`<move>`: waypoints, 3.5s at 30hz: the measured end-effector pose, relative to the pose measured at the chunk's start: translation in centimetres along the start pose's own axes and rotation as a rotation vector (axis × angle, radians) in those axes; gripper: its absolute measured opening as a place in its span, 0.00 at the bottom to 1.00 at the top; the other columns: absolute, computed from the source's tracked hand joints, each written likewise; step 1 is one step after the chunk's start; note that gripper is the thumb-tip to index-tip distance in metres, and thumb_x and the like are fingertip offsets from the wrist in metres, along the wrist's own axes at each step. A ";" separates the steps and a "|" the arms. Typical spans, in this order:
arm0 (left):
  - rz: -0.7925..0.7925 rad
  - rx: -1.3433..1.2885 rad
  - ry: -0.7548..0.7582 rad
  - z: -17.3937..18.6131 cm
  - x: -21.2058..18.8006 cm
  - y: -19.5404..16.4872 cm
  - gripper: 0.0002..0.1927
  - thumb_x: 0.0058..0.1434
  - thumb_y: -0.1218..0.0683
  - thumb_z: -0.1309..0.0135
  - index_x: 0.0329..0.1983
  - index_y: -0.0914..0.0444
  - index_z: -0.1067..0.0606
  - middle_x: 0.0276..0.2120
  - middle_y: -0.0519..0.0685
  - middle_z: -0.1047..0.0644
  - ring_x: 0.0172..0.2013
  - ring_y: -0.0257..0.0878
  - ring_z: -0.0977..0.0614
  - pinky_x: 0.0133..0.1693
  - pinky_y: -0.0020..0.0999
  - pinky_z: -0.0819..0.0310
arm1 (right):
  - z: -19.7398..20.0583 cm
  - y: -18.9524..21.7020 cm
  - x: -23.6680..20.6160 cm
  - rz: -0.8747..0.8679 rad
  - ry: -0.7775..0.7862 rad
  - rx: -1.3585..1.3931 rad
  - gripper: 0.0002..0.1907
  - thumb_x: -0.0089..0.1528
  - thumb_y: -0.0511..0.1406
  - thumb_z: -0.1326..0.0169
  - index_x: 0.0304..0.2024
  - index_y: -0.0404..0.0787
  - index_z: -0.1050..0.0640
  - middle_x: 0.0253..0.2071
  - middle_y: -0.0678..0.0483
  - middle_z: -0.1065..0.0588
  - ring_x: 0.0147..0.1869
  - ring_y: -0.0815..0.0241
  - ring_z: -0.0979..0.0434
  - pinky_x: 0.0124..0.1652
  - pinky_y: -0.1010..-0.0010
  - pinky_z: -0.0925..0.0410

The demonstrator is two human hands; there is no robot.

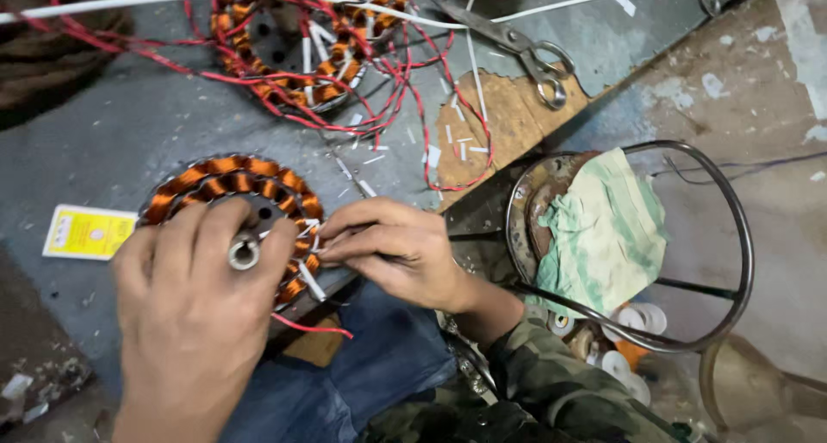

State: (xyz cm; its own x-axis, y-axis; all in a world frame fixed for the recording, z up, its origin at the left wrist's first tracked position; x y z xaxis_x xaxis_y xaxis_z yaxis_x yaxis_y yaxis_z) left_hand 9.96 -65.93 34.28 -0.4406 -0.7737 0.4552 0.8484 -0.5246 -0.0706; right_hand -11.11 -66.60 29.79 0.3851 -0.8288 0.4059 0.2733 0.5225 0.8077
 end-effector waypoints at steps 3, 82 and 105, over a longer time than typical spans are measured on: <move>-0.013 -0.026 -0.012 0.1 -0.3 0.5 0.18 0.55 0.53 0.48 0.50 0.56 0.22 0.49 0.50 0.26 0.52 0.47 0.25 0.52 0.46 0.32 | -0.7 0.6 0.5 -0.005 -0.017 -0.011 0.13 0.59 0.21 0.36 0.44 0.37 0.17 0.50 0.50 0.21 0.54 0.57 0.17 0.54 0.70 0.23; 0.255 -1.622 -0.426 0.8 -11.1 9.3 0.04 0.79 0.60 0.61 0.51 0.67 0.36 0.48 0.54 0.19 0.56 0.40 0.18 0.59 0.36 0.21 | -10.2 5.3 1.1 0.082 -0.371 -0.628 0.09 0.63 0.26 0.34 0.45 0.33 0.17 0.39 0.48 0.22 0.43 0.58 0.22 0.44 0.74 0.30; 0.316 -1.663 -0.334 0.3 -10.7 10.5 0.06 0.80 0.59 0.58 0.53 0.68 0.35 0.40 0.50 0.21 0.45 0.35 0.15 0.53 0.32 0.16 | -12.3 7.0 3.2 0.118 -0.350 -0.983 0.15 0.62 0.24 0.29 0.47 0.34 0.21 0.44 0.48 0.20 0.47 0.55 0.18 0.46 0.69 0.25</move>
State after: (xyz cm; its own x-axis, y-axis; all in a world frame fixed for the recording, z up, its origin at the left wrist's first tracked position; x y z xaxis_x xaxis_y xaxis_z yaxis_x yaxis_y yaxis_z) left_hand 23.63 -63.03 28.91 -0.0719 -0.9226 0.3789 -0.4003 -0.3213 -0.8582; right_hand 2.88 -63.15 31.56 0.2224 -0.6917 0.6871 0.9063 0.4064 0.1159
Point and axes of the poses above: each hand's wrist, its own x-axis towards the middle knuckle, its own z-axis out of the back of the hand, y = z × x, the point moved 2 cm from there along x, towards the middle knuckle
